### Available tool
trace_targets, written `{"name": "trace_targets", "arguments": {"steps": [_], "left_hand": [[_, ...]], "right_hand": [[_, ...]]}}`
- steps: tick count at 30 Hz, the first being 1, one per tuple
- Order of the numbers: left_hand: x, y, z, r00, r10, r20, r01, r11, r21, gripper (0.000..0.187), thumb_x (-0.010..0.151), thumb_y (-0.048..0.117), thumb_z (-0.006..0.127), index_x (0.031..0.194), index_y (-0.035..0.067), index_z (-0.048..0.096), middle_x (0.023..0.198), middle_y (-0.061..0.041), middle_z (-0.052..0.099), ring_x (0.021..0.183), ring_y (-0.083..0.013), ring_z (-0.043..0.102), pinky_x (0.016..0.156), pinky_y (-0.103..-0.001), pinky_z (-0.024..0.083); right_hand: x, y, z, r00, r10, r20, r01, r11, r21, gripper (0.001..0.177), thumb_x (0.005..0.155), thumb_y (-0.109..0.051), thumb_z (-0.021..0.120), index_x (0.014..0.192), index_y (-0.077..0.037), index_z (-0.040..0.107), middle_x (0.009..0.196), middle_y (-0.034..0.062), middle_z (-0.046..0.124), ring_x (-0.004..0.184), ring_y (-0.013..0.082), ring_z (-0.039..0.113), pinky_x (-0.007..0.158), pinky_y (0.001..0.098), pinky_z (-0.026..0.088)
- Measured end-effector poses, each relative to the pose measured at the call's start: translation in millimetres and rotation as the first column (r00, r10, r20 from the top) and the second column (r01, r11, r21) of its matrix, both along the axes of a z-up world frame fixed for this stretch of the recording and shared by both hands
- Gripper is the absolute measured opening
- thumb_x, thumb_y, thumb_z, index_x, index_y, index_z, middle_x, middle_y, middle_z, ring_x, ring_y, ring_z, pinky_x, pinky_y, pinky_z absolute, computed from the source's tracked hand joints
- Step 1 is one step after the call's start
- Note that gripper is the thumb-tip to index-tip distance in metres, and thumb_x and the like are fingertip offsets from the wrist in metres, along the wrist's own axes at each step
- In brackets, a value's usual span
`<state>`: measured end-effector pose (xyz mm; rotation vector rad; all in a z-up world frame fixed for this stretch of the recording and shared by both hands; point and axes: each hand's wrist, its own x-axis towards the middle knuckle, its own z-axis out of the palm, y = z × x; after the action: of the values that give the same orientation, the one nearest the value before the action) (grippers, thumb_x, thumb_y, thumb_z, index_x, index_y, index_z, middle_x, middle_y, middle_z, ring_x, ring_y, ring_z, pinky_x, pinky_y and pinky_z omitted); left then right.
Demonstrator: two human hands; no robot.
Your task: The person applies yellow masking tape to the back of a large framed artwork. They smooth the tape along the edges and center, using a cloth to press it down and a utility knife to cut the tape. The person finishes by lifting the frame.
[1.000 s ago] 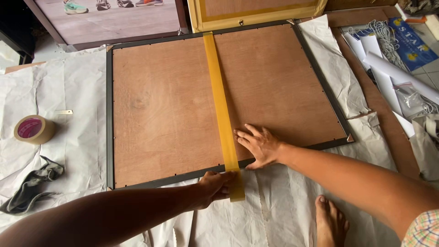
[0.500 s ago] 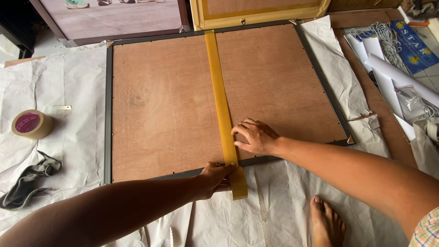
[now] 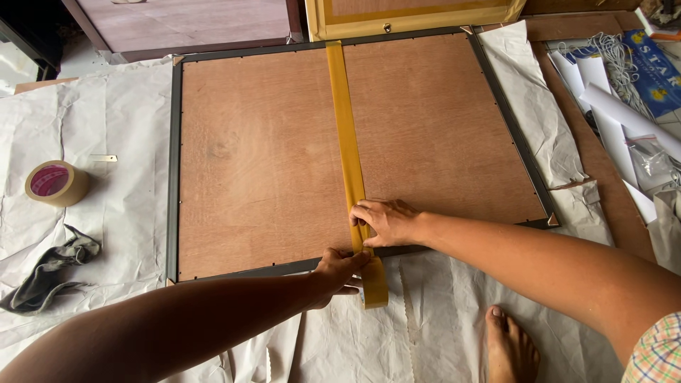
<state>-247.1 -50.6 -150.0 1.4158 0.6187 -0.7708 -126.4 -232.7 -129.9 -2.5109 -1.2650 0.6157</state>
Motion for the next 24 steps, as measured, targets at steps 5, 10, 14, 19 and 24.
{"name": "trace_targets", "arguments": {"steps": [5,10,14,19,24], "left_hand": [[-2.6,2.7,-30.5,0.996,0.053,0.074,-0.056,0.998,0.033,0.042,0.096,0.042,0.092,0.090,0.005,0.073,0.070,-0.006,0.072,0.064,-0.0142,0.070,0.064,-0.026,0.062],[-23.2,6.4,12.0,0.998,0.040,-0.044,-0.035,0.994,0.107,0.071,0.079,0.064,0.091,0.113,0.021,0.047,0.107,0.001,0.061,0.101,-0.0132,0.055,0.092,-0.032,0.042],[-27.8,13.9,27.6,0.990,-0.099,-0.103,0.115,0.980,0.163,0.078,0.073,0.067,0.092,0.119,0.021,0.049,0.114,0.002,0.062,0.106,-0.0124,0.055,0.092,-0.031,0.042],[-23.7,22.5,34.7,0.976,-0.187,-0.114,0.207,0.960,0.189,0.074,0.073,0.067,0.094,0.114,0.023,0.050,0.108,0.003,0.058,0.098,-0.0132,0.049,0.085,-0.030,0.037],[-20.8,23.2,43.2,0.969,-0.224,-0.104,0.236,0.964,0.123,0.087,0.065,0.063,0.095,0.128,0.019,0.054,0.120,0.001,0.075,0.116,-0.0123,0.066,0.101,-0.032,0.051]], "right_hand": [[-1.2,7.4,-17.3,0.999,-0.015,0.044,0.015,1.000,0.011,0.050,0.086,-0.040,0.091,0.120,-0.025,0.057,0.104,-0.0012,0.066,0.107,0.0281,0.076,0.085,0.0496,0.060],[-8.6,21.3,-43.6,0.989,-0.088,0.120,0.077,0.993,0.094,0.052,0.075,-0.038,0.092,0.103,-0.027,0.050,0.091,-0.0117,0.065,0.086,0.0175,0.065,0.075,0.0451,0.047],[-6.5,26.8,-43.3,0.994,-0.085,0.068,0.083,0.996,0.044,0.063,0.080,-0.048,0.098,0.107,-0.025,0.046,0.090,-0.0089,0.065,0.084,0.0192,0.066,0.078,0.0496,0.046],[0.7,5.9,-40.0,0.997,0.071,0.025,-0.070,0.997,-0.035,0.054,0.093,-0.036,0.094,0.114,-0.022,0.045,0.096,-0.0042,0.067,0.083,0.0213,0.068,0.080,0.0549,0.055],[-7.9,3.0,-43.9,0.986,-0.160,-0.042,0.157,0.985,-0.075,0.051,0.088,-0.043,0.095,0.104,-0.026,0.050,0.085,-0.0111,0.062,0.080,0.0151,0.062,0.091,0.0422,0.033]]}}
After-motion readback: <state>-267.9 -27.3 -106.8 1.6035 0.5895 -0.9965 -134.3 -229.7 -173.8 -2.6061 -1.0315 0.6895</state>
